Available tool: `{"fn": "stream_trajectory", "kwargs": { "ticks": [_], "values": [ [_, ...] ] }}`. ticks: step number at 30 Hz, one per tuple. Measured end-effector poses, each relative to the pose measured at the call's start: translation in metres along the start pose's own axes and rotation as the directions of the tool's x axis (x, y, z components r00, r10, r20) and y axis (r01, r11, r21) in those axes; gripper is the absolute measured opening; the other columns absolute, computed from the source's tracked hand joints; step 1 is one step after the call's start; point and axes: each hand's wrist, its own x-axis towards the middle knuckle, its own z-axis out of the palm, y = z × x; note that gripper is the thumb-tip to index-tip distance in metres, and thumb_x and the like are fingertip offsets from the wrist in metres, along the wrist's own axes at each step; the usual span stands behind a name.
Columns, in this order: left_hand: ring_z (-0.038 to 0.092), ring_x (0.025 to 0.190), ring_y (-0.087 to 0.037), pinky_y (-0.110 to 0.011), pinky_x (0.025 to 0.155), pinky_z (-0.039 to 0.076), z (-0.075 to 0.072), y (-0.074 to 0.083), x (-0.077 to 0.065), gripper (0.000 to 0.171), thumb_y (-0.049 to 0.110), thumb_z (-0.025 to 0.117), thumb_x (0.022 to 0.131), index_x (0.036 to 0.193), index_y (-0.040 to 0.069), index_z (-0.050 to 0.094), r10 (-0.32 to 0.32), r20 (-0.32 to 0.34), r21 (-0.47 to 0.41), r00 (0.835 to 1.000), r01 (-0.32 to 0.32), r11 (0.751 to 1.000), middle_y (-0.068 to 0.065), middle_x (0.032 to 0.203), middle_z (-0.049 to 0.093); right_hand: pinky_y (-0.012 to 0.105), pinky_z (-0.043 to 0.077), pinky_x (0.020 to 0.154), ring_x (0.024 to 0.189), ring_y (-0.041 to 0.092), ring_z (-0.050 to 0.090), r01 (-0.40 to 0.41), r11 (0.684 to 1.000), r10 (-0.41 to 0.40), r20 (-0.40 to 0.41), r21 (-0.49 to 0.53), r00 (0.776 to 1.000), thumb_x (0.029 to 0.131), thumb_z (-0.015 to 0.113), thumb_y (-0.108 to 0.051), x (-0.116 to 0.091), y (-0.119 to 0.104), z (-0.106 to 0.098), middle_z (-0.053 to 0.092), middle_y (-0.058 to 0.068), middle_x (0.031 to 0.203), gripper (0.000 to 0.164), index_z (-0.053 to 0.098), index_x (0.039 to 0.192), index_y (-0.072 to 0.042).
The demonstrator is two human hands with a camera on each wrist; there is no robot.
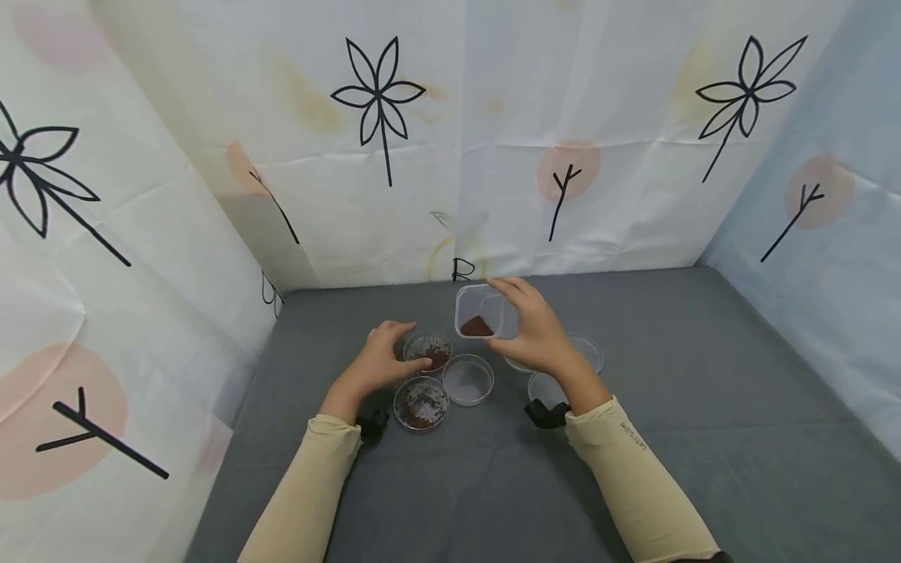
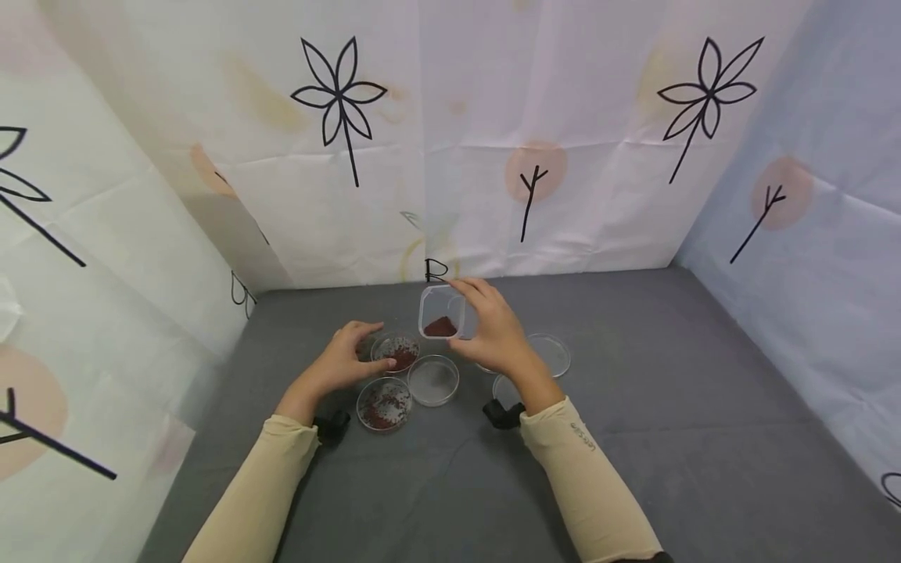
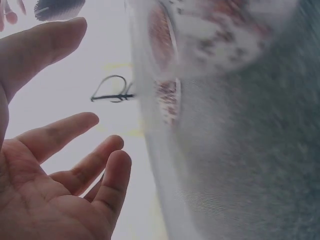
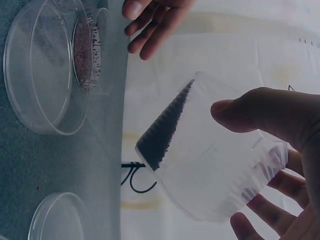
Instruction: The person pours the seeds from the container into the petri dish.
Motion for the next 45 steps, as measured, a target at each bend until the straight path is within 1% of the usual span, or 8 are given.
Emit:
{"fn": "stream_trajectory", "kwargs": {
  "ticks": [7, 13, 16, 23, 27, 31, 39, 45],
  "values": [
    [0.043, 0.139, -0.043, -0.065, 0.109, 0.045, 0.0, 0.02, -0.005, 0.074, 0.036, 0.081, 0.096, 0.158, 0.009, 0.051, 0.028, -0.016, 0.008, 0.999, -0.028, 1.0, -0.021, 0.152, 0.048, 0.059, 0.048, 0.112, 0.143, 0.035, 0.05, 0.021, 1.0, -0.02, 0.05, -0.023, 0.999, 0.08, 0.094, -0.016, -0.014, 0.004, -0.008, 0.05, 0.012, 0.156, 0.095, 0.046, 0.162, -0.013],
    [0.048, 0.136, -0.042, -0.063, 0.107, 0.048, 0.003, 0.034, -0.011, 0.071, 0.034, 0.081, 0.096, 0.156, 0.009, 0.053, 0.064, -0.015, -0.007, 0.998, -0.064, 0.998, -0.02, 0.15, 0.051, 0.058, 0.048, 0.112, 0.142, 0.034, 0.051, 0.016, 1.0, -0.015, 0.032, -0.009, 0.999, 0.078, 0.095, -0.015, -0.024, 0.007, -0.014, 0.052, 0.012, 0.154, 0.095, 0.048, 0.161, -0.013],
    [0.052, 0.133, -0.041, -0.062, 0.105, 0.05, 0.006, 0.036, -0.015, 0.07, 0.033, 0.081, 0.096, 0.156, 0.008, 0.054, 0.066, -0.007, -0.009, 0.998, -0.066, 0.998, -0.019, 0.15, 0.051, 0.059, 0.048, 0.111, 0.142, 0.034, 0.051, 0.02, 1.0, -0.02, 0.035, 0.001, 0.999, 0.079, 0.094, -0.014, -0.027, 0.008, -0.016, 0.051, 0.011, 0.154, 0.094, 0.048, 0.161, -0.014],
    [0.059, 0.123, -0.04, -0.056, 0.099, 0.054, 0.015, 0.038, -0.02, 0.07, 0.03, 0.081, 0.097, 0.155, 0.004, 0.052, 0.074, 0.026, -0.029, 0.997, -0.073, 0.997, -0.023, 0.146, 0.051, 0.058, 0.051, 0.107, 0.139, 0.034, 0.053, 0.046, 0.999, -0.046, 0.026, 0.002, 0.999, 0.079, 0.094, -0.016, -0.031, 0.01, -0.017, 0.053, 0.011, 0.153, 0.093, 0.048, 0.16, -0.013],
    [0.06, 0.123, -0.038, -0.055, 0.1, 0.054, 0.02, 0.041, -0.021, 0.07, 0.029, 0.082, 0.096, 0.154, 0.003, 0.053, 0.092, 0.02, -0.033, 0.996, -0.092, 0.995, -0.023, 0.145, 0.053, 0.058, 0.05, 0.108, 0.139, 0.033, 0.053, 0.037, 0.999, -0.037, 0.035, 0.004, 0.999, 0.08, 0.093, -0.017, -0.032, 0.011, -0.018, 0.053, 0.011, 0.153, 0.092, 0.048, 0.16, -0.013],
    [0.06, 0.126, -0.038, -0.057, 0.105, 0.052, 0.024, 0.05, -0.023, 0.07, 0.028, 0.083, 0.095, 0.152, 0.001, 0.055, 0.107, 0.012, -0.044, 0.994, -0.106, 0.993, -0.023, 0.143, 0.055, 0.058, 0.05, 0.109, 0.139, 0.034, 0.053, 0.021, 1.0, -0.022, 0.051, 0.016, 0.998, 0.081, 0.093, -0.018, -0.034, 0.011, -0.018, 0.052, 0.011, 0.153, 0.092, 0.047, 0.16, -0.013],
    [0.061, 0.122, -0.037, -0.051, 0.102, 0.054, 0.032, 0.058, -0.02, 0.071, 0.029, 0.084, 0.094, 0.154, 0.005, 0.055, 0.104, 0.021, -0.065, 0.994, -0.102, 0.993, -0.022, 0.14, 0.055, 0.06, 0.05, 0.109, 0.139, 0.035, 0.053, 0.012, 1.0, -0.013, 0.045, 0.021, 0.999, 0.08, 0.094, -0.017, -0.035, 0.012, -0.018, 0.052, 0.012, 0.153, 0.092, 0.048, 0.16, -0.012],
    [0.061, 0.12, -0.038, -0.049, 0.098, 0.056, 0.038, 0.063, -0.016, 0.074, 0.029, 0.085, 0.093, 0.154, 0.002, 0.053, 0.106, 0.03, -0.074, 0.994, -0.104, 0.992, -0.022, 0.139, 0.055, 0.06, 0.05, 0.106, 0.138, 0.038, 0.054, 0.008, 1.0, -0.009, 0.028, 0.026, 1.0, 0.08, 0.093, -0.012, -0.034, 0.013, -0.021, 0.052, 0.014, 0.153, 0.091, 0.049, 0.159, -0.01]
  ]
}}
